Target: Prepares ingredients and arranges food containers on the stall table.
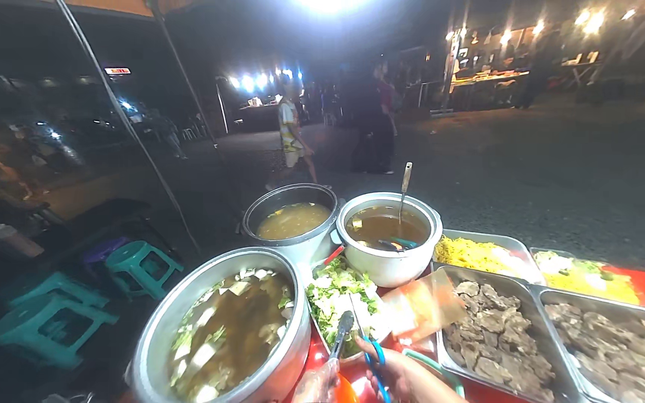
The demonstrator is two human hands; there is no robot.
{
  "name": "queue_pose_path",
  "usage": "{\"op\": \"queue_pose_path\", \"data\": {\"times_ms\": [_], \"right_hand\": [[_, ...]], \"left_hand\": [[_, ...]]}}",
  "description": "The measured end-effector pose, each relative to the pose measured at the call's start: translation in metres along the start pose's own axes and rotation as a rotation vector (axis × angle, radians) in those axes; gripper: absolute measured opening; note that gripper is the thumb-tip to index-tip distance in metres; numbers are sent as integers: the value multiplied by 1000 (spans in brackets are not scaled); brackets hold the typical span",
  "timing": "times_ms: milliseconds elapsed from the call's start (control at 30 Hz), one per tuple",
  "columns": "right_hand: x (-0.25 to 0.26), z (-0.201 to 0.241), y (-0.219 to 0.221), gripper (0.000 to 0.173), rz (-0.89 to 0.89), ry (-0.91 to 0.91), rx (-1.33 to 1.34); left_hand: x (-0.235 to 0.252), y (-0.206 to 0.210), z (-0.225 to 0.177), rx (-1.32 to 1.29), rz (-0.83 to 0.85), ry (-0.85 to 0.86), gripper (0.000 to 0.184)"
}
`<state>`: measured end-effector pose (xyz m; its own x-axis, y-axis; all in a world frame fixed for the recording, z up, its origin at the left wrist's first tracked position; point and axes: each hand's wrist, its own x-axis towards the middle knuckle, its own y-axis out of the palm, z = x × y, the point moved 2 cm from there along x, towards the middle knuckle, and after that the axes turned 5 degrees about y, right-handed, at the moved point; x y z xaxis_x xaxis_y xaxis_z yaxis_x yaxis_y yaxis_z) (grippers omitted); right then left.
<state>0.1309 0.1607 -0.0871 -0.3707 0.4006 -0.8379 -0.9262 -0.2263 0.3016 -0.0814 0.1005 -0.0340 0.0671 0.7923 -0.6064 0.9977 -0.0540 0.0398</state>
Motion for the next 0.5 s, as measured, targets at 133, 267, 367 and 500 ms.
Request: {"op": "queue_pose_path", "data": {"times_ms": [133,267,367,500], "right_hand": [[2,-6,-20,37,-73,-95,-60],[3,-14,-37,34,-187,-170,-159],[1,-16,-50,37,-163,-236,-97],[-9,-14,-65,43,-86,-258,-30]], "left_hand": [[1,-10,-3,92,-2,25,35],[9,-15,-14,551,-107,111,49],[12,-7,-49,879,-168,137,68],[44,21,-95,1089,-292,143,66]]}}
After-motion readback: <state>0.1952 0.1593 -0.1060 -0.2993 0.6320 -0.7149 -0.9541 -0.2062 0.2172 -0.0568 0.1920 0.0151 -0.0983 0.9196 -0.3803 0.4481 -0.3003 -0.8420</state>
